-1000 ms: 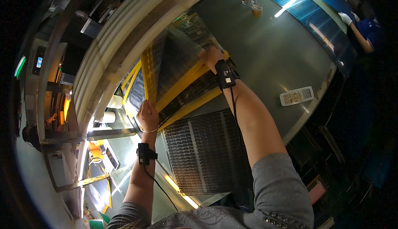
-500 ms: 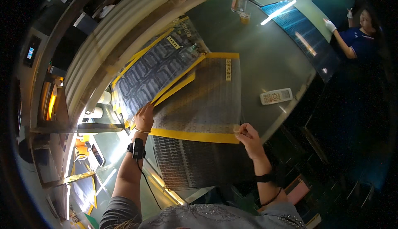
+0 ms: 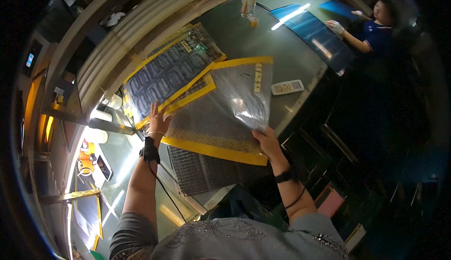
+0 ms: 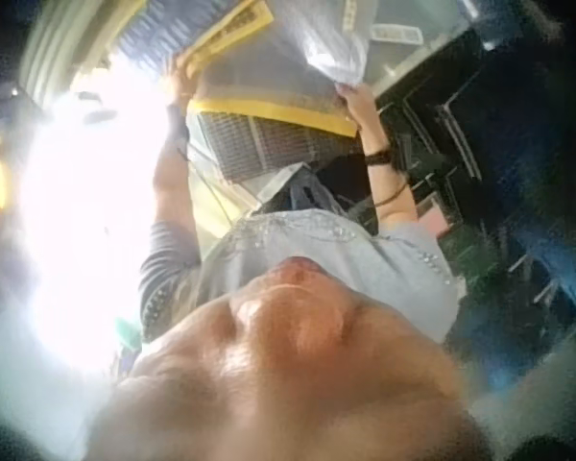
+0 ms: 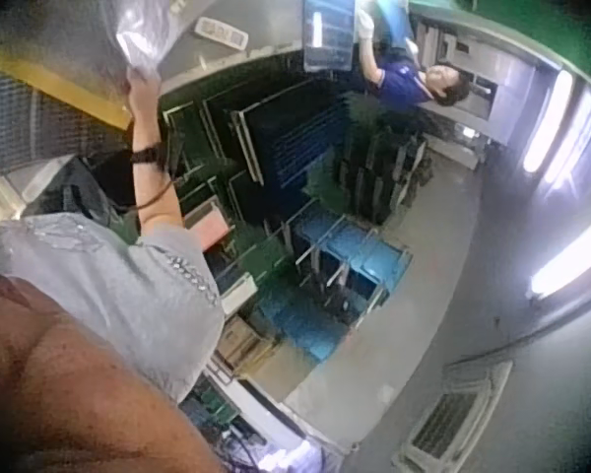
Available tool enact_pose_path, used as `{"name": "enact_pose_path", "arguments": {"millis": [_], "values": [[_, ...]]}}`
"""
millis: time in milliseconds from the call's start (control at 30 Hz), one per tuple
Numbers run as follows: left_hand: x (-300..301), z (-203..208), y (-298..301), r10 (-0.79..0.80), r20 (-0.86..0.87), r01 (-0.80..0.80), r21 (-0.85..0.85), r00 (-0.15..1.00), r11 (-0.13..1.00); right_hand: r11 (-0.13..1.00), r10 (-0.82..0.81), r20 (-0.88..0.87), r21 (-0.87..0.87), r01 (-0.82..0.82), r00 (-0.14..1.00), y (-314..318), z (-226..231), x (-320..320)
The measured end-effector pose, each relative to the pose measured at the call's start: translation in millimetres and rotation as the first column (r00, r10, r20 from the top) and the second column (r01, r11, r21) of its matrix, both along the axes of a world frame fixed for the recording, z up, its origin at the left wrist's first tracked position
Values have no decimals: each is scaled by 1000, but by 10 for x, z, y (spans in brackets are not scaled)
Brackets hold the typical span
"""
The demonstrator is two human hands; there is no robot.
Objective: Checking patterned sheets and organizing them into metal storage racks in a factory assembly area.
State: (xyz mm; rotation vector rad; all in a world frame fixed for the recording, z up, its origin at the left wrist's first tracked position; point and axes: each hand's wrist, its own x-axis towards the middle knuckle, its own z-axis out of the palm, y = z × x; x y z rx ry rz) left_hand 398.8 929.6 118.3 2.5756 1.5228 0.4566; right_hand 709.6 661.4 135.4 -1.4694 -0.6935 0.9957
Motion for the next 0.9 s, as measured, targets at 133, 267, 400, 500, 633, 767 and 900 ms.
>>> {"name": "enact_pose_path", "arguments": {"millis": [133,267,400,500,633,767,900], "values": [[-361,260,-570,86,242,-78,-41,966,996,996,-80,-268,-54,68,960,-1065,56,-42],[-1234,178,-1452,392,391,-133,-546,833,827,986,-76,-174,-158,48,982,-1749,714,-354],[-1822,173,-2458,750,357,158,-932,557,326,966,61,-203,-234,-108,977,-2195,933,-715],[-2382,141,-3005,762,431,357,-892,483,278,961,170,-279,-164,-221,945,-2197,1127,-1186],[-3145,371,-3380,744,513,195,-856,428,478,902,356,-284,-144,-406,890,-2014,1003,-1713],[-3873,756,-3505,729,561,-3,-791,393,611,873,475,-237,3,-489,847,-1583,867,-2394],[-4509,769,-3435,694,354,-558,-418,627,717,855,510,-283,58,-516,812,-1201,265,-3126]]}}
